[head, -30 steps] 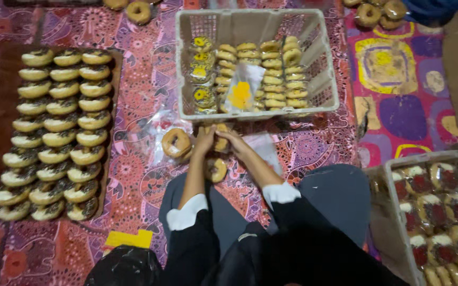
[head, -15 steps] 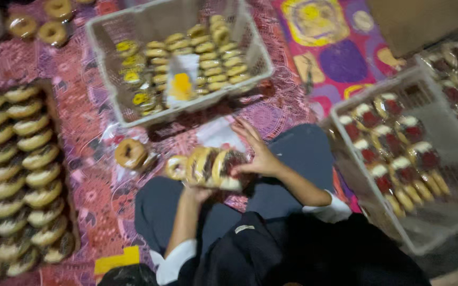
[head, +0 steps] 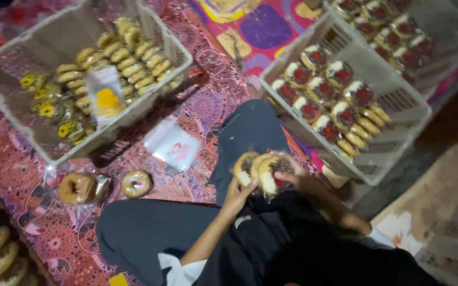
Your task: The person sits on a patterned mat and packages donuts into plastic bags, placing them into white crates. They then use a grater to apply grated cheese onto rows of donuts arranged on a wooden board.
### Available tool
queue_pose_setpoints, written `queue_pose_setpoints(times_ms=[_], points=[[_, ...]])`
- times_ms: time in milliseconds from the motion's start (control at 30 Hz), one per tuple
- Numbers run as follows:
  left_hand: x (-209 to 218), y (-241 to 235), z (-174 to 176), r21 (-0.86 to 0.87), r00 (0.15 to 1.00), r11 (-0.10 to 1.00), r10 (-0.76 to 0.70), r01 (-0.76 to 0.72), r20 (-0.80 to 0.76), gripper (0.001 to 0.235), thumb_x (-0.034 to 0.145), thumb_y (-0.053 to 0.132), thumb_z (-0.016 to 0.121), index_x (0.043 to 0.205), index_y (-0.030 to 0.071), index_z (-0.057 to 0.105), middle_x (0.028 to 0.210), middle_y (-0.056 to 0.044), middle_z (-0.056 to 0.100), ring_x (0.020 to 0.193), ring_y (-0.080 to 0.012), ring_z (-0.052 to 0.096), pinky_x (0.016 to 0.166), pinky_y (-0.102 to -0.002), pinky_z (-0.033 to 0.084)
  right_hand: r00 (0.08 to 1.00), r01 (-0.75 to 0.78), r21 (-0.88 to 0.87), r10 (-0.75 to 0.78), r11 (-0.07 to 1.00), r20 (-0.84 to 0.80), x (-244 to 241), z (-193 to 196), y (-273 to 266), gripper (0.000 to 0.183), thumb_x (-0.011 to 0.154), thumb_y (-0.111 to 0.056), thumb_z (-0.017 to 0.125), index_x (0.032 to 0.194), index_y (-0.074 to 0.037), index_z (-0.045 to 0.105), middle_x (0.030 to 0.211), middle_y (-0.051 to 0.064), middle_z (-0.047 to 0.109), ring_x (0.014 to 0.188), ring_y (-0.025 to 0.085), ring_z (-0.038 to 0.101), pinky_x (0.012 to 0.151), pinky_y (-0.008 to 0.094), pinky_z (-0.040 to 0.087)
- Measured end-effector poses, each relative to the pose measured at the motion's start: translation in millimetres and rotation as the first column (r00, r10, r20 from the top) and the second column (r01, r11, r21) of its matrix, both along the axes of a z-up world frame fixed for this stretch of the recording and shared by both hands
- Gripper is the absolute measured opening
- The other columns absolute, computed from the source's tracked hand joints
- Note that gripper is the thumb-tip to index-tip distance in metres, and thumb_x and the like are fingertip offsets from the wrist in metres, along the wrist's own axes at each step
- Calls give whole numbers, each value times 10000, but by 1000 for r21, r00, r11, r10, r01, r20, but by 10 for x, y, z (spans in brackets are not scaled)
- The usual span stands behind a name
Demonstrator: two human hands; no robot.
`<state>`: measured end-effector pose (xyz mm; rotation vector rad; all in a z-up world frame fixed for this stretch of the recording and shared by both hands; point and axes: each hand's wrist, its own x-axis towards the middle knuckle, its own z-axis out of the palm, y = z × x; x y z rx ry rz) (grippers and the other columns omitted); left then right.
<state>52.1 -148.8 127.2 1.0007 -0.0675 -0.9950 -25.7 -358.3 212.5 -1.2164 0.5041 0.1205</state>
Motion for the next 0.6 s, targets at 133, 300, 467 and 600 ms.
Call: queue_pose_setpoints(times_ms=[133,300,467,600], points=[[-18,-143,-12,-10,986,1000,-1,3,167,448,996,214,703,1335,-48,573,1139,-104,720,905,-213,727,794,-298,595,963,268,-329,-242,905,119,-582,275,-489,414,947,-174,630,1331,-25,586,1321,125,649,1227,273,627,1059,411,513],[79,36,33,-8,987,993,-119,121,106,461,978,218,686,1335,-40,548,1121,-110,707,820,-207,743,743,-293,614,788,498,-600,-616,627,9,-992,50,-2003,556,923,-358,707,1367,-30,636,1306,178,667,1234,332,635,1054,451,495],[13,154,58,25,998,998,-52,52,-23,621,922,123,659,1445,35,335,1282,-95,629,1000,-169,730,785,-332,641,628,-258,-881,-624,397,-465,-1284,-570,-2522,758,860,-527,819,1420,-36,677,1296,273,682,1249,410,646,1072,496,499],[-50,254,-124,-30,998,997,-68,68,-17,711,880,4,616,1499,33,268,1275,-140,617,959,-241,739,873,-334,597,613,276,-959,-780,61,127,-1024,-558,-2874,1120,690,-432,935,1494,66,333,1429,276,521,1285,425,531,1070,445,424]])
